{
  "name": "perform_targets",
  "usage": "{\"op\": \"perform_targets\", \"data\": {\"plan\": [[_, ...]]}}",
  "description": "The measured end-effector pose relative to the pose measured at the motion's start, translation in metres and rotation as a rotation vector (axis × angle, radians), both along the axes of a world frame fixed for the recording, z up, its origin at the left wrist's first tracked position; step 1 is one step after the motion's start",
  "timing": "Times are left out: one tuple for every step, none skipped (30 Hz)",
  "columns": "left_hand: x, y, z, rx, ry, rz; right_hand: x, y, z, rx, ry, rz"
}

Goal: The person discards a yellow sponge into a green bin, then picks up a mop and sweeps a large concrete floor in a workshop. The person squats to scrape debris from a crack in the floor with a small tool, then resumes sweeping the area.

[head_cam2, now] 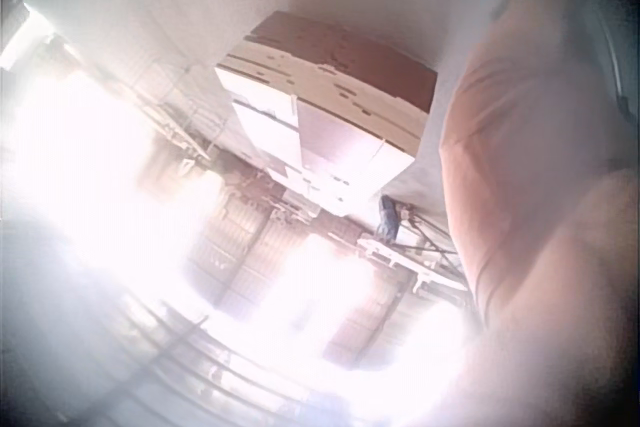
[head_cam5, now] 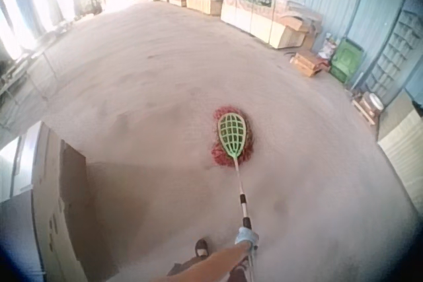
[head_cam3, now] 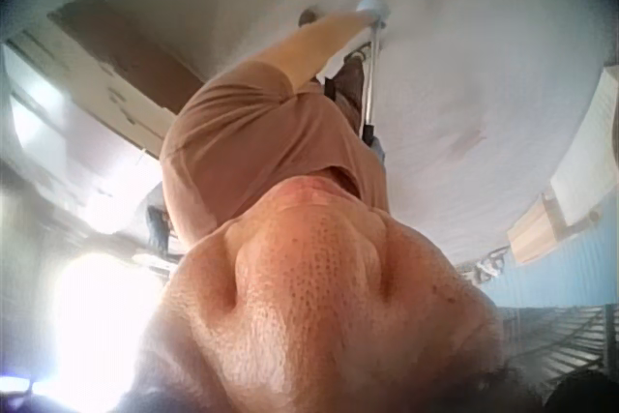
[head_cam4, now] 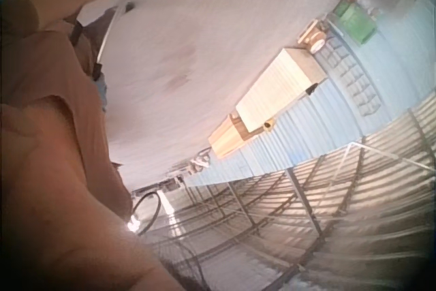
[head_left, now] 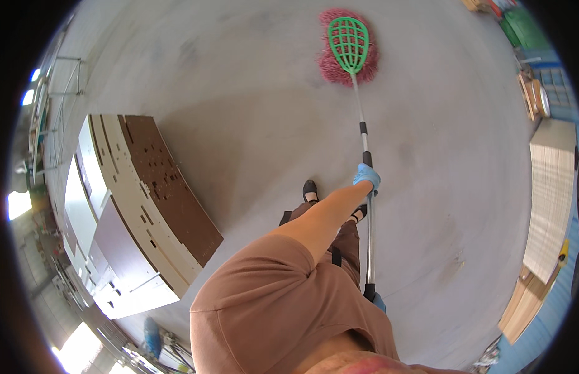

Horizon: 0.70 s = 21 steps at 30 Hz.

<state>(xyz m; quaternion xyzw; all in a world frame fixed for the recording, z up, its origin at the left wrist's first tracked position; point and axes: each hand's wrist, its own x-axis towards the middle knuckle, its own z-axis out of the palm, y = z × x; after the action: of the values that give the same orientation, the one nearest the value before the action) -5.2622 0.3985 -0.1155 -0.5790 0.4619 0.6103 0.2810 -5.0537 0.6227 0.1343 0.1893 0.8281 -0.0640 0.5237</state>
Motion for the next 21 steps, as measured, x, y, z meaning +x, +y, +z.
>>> {"op": "perform_targets", "data": {"plan": [[-0.003, 0.014, 0.003, -0.008, -0.001, -0.037, 0.006, 0.002, 0.003, 0.001, 0.002, -0.033], [-0.005, 0.026, 0.005, -0.011, 0.047, -0.092, 0.010, 0.004, 0.007, 0.001, 0.008, -0.062], [-0.007, 0.036, 0.006, 0.020, 0.076, -0.099, 0.015, 0.006, 0.010, 0.000, 0.014, -0.087], [-0.009, 0.047, 0.008, 0.054, 0.106, -0.113, 0.018, 0.010, 0.013, -0.002, 0.019, -0.116], [-0.009, 0.058, 0.009, 0.072, 0.139, -0.130, 0.023, 0.013, 0.016, -0.002, 0.022, -0.149], [-0.008, 0.067, 0.011, 0.080, 0.158, -0.145, 0.026, 0.017, 0.015, -0.011, 0.029, -0.170], [-0.006, 0.075, 0.014, 0.063, 0.176, -0.132, 0.030, 0.024, 0.015, -0.024, 0.036, -0.180], [-0.002, 0.081, 0.016, 0.041, 0.192, -0.100, 0.034, 0.032, 0.013, -0.038, 0.041, -0.184], [0.003, 0.087, 0.019, 0.042, 0.196, -0.069, 0.040, 0.041, 0.010, -0.053, 0.039, -0.187], [0.008, 0.091, 0.021, 0.049, 0.210, -0.057, 0.045, 0.052, 0.007, -0.064, 0.033, -0.191], [0.014, 0.094, 0.023, 0.044, 0.196, -0.046, 0.051, 0.064, 0.002, -0.075, 0.028, -0.187], [0.020, 0.096, 0.024, 0.056, 0.235, -0.007, 0.056, 0.078, -0.002, -0.090, 0.023, -0.185], [0.027, 0.095, 0.025, 0.054, 0.245, 0.022, 0.062, 0.091, -0.006, -0.107, 0.022, -0.180], [0.036, 0.093, 0.027, 0.036, 0.262, 0.061, 0.068, 0.105, -0.012, -0.122, 0.017, -0.175], [0.046, 0.089, 0.028, 0.039, 0.255, 0.091, 0.074, 0.119, -0.020, -0.144, 0.015, -0.161], [0.056, 0.084, 0.029, 0.019, 0.255, 0.133, 0.078, 0.131, -0.026, -0.169, 0.012, -0.141], [0.067, 0.077, 0.031, -0.002, 0.253, 0.173, 0.080, 0.142, -0.030, -0.193, 0.006, -0.117], [0.081, 0.069, 0.032, -0.007, 0.247, 0.220, 0.081, 0.150, -0.033, -0.228, 0.010, -0.080], [0.095, 0.062, 0.033, -0.008, 0.249, 0.271, 0.076, 0.157, -0.033, -0.258, 0.014, -0.032], [0.103, 0.051, 0.033, -0.022, 0.245, 0.324, 0.073, 0.158, -0.031, -0.308, 0.020, 0.015], [0.113, 0.041, 0.033, -0.027, 0.257, 0.381, 0.063, 0.156, -0.027, -0.359, 0.029, 0.074]]}}
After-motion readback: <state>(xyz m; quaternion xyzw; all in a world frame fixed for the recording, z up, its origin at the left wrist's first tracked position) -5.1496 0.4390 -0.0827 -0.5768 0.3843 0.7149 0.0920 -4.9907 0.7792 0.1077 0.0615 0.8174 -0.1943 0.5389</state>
